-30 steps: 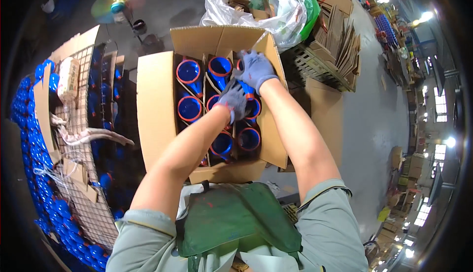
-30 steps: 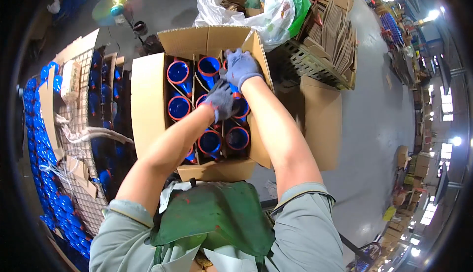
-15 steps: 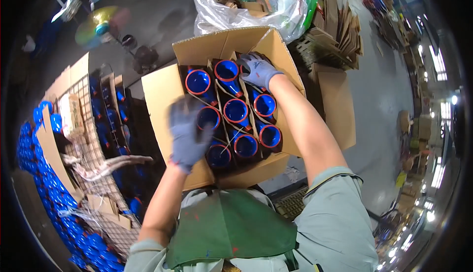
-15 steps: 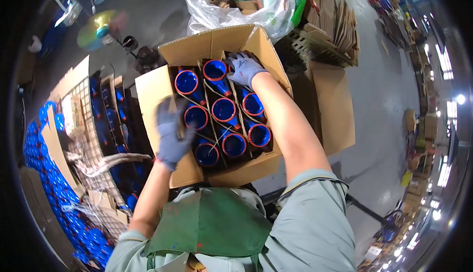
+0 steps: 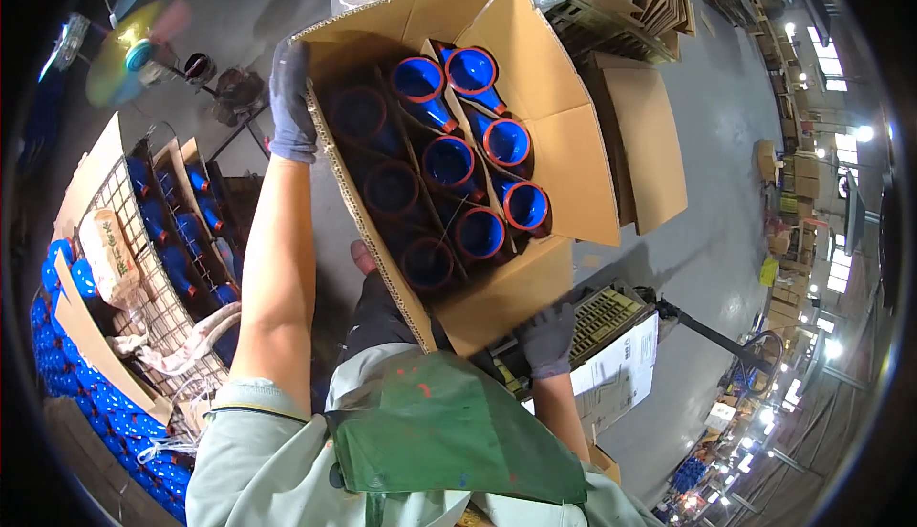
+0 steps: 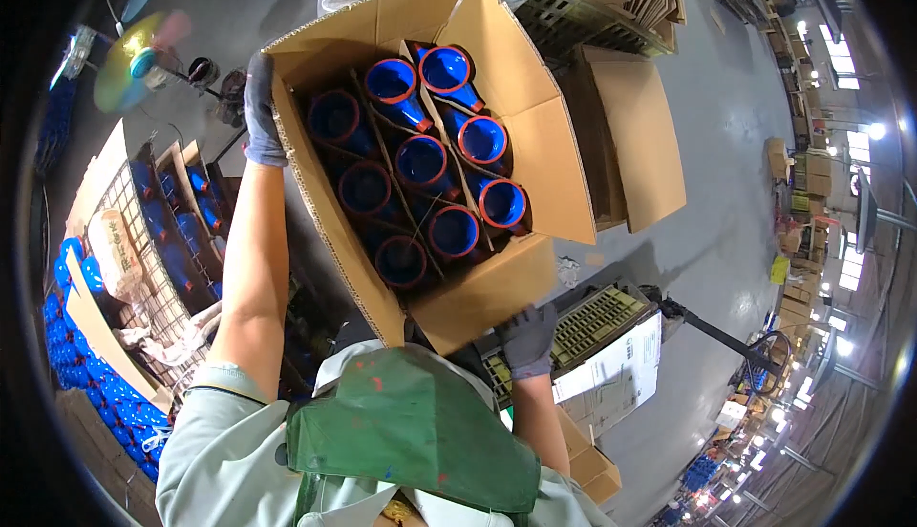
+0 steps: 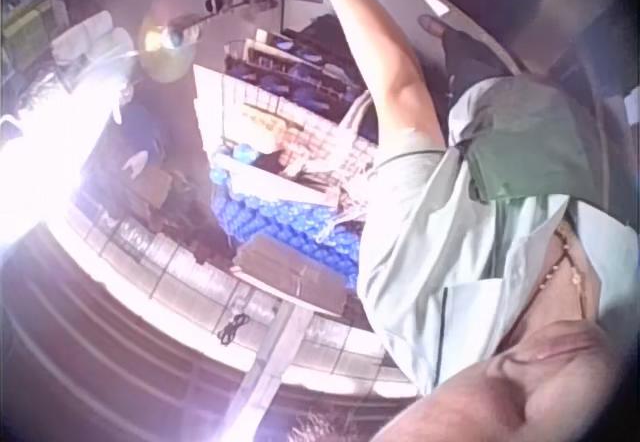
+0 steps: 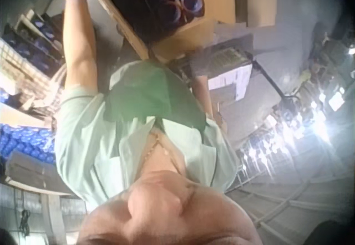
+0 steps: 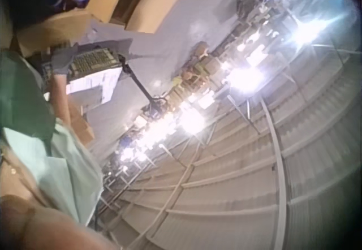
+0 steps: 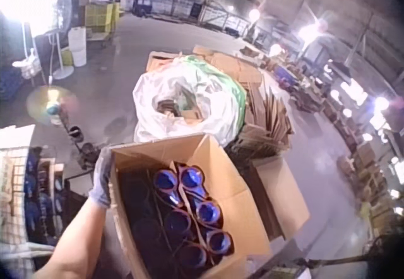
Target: The person places blue plastic components into cardboard boxes, inserting cardboard dividers between items. The person closes the boxes and moves them onto a pallet.
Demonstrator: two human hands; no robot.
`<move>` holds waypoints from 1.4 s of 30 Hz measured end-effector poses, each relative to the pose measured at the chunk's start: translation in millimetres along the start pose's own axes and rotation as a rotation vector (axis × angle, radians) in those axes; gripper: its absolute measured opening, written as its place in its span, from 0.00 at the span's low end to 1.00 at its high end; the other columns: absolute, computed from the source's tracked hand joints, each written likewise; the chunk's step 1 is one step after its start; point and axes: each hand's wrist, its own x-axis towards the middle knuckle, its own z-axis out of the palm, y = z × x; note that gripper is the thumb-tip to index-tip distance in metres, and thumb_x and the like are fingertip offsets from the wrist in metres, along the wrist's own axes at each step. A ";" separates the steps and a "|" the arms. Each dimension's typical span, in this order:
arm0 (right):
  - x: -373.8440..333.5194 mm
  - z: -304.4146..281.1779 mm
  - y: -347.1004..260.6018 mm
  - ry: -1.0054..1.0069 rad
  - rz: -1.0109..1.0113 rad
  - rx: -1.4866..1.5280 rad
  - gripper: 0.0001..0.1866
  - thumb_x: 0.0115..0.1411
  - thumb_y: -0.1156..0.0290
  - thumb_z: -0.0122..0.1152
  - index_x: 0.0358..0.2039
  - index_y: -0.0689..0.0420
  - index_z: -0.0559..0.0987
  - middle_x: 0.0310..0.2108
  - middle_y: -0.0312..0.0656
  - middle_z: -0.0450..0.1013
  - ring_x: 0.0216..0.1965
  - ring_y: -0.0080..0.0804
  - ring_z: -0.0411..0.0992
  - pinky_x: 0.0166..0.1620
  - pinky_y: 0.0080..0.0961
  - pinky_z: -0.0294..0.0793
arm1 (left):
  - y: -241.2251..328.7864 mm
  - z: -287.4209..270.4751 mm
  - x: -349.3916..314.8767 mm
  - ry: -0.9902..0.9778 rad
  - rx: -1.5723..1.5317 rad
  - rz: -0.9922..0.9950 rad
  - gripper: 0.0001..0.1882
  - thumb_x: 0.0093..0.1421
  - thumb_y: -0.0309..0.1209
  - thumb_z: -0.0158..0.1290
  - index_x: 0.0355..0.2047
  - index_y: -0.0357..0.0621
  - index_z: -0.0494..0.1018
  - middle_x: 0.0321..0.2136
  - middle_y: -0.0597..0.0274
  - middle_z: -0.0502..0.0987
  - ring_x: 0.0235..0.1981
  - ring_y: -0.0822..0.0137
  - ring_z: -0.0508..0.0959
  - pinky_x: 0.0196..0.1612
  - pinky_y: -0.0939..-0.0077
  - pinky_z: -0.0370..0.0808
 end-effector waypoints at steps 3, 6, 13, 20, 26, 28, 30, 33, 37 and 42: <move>-11.2 96.9 -65.2 0.075 -0.064 -0.033 0.24 0.71 0.62 0.40 0.59 0.66 0.68 0.57 0.47 0.70 0.57 0.38 0.69 0.58 0.40 0.70 | -20.7 -19.8 12.3 0.078 0.032 -0.210 0.24 0.69 0.43 0.46 0.59 0.40 0.68 0.55 0.57 0.73 0.55 0.61 0.72 0.59 0.68 0.69; 36.8 48.2 -75.0 -0.032 -0.296 -0.375 0.25 0.71 0.60 0.44 0.61 0.63 0.66 0.58 0.47 0.69 0.58 0.39 0.69 0.64 0.37 0.64 | 50.9 37.2 21.2 0.195 -0.311 -0.603 0.24 0.68 0.44 0.47 0.56 0.39 0.71 0.52 0.58 0.76 0.51 0.61 0.74 0.56 0.67 0.70; 136.2 64.6 -3.6 0.012 -0.113 -0.096 0.36 0.69 0.45 0.47 0.69 0.55 0.59 0.62 0.40 0.63 0.62 0.32 0.60 0.64 0.29 0.59 | 32.8 -29.0 43.7 0.024 -0.343 -0.707 0.30 0.65 0.51 0.45 0.56 0.39 0.70 0.52 0.50 0.75 0.49 0.52 0.75 0.53 0.56 0.73; 164.9 76.0 -43.6 -0.054 -0.403 -0.242 0.34 0.65 0.54 0.57 0.65 0.60 0.63 0.63 0.50 0.63 0.65 0.43 0.60 0.66 0.35 0.57 | 91.3 -51.7 -57.3 0.156 -0.229 -0.684 0.30 0.64 0.56 0.44 0.51 0.42 0.72 0.46 0.50 0.77 0.45 0.53 0.76 0.48 0.58 0.74; 229.1 122.5 -56.0 -0.276 -0.286 -0.304 0.31 0.55 0.53 0.71 0.52 0.61 0.76 0.43 0.41 0.80 0.41 0.32 0.76 0.48 0.30 0.75 | 180.0 -29.7 -215.6 0.384 -0.036 -0.525 0.28 0.65 0.57 0.41 0.36 0.43 0.74 0.34 0.57 0.79 0.38 0.60 0.76 0.44 0.63 0.74; 262.9 125.1 -51.8 -0.359 -0.319 -0.385 0.17 0.62 0.73 0.63 0.51 0.60 0.74 0.45 0.40 0.76 0.45 0.28 0.73 0.49 0.24 0.73 | 207.7 19.5 -253.3 0.417 -0.020 -0.522 0.28 0.67 0.55 0.39 0.34 0.42 0.75 0.33 0.58 0.78 0.38 0.60 0.76 0.46 0.64 0.73; 303.0 122.3 -20.5 -0.426 -0.195 -0.293 0.17 0.63 0.73 0.62 0.51 0.59 0.74 0.47 0.40 0.76 0.47 0.29 0.73 0.51 0.23 0.72 | 234.8 44.8 -285.6 0.462 -0.117 -0.555 0.29 0.68 0.54 0.36 0.34 0.41 0.75 0.32 0.57 0.78 0.37 0.61 0.76 0.48 0.64 0.72; 290.9 150.8 -54.8 -0.481 -0.201 -0.796 0.34 0.56 0.46 0.69 0.55 0.57 0.74 0.51 0.43 0.76 0.52 0.35 0.73 0.56 0.30 0.70 | 260.6 71.4 -317.6 0.354 -0.029 -0.558 0.32 0.70 0.52 0.31 0.27 0.39 0.74 0.26 0.61 0.76 0.37 0.67 0.75 0.51 0.66 0.71; 285.3 147.6 -63.9 -0.384 -0.171 -0.800 0.21 0.62 0.64 0.66 0.52 0.61 0.74 0.48 0.40 0.76 0.48 0.27 0.72 0.52 0.26 0.71 | 167.2 -33.9 -349.1 0.577 0.019 -0.880 0.31 0.71 0.53 0.31 0.31 0.40 0.74 0.30 0.56 0.77 0.39 0.62 0.76 0.52 0.65 0.71; 303.6 126.5 -51.0 -0.379 -0.258 -0.908 0.08 0.68 0.65 0.54 0.42 0.56 0.75 0.39 0.33 0.71 0.40 0.24 0.68 0.45 0.25 0.70 | -47.1 -78.2 -335.1 0.697 -0.205 -1.150 0.29 0.71 0.52 0.32 0.36 0.40 0.72 0.35 0.56 0.77 0.41 0.62 0.76 0.52 0.65 0.71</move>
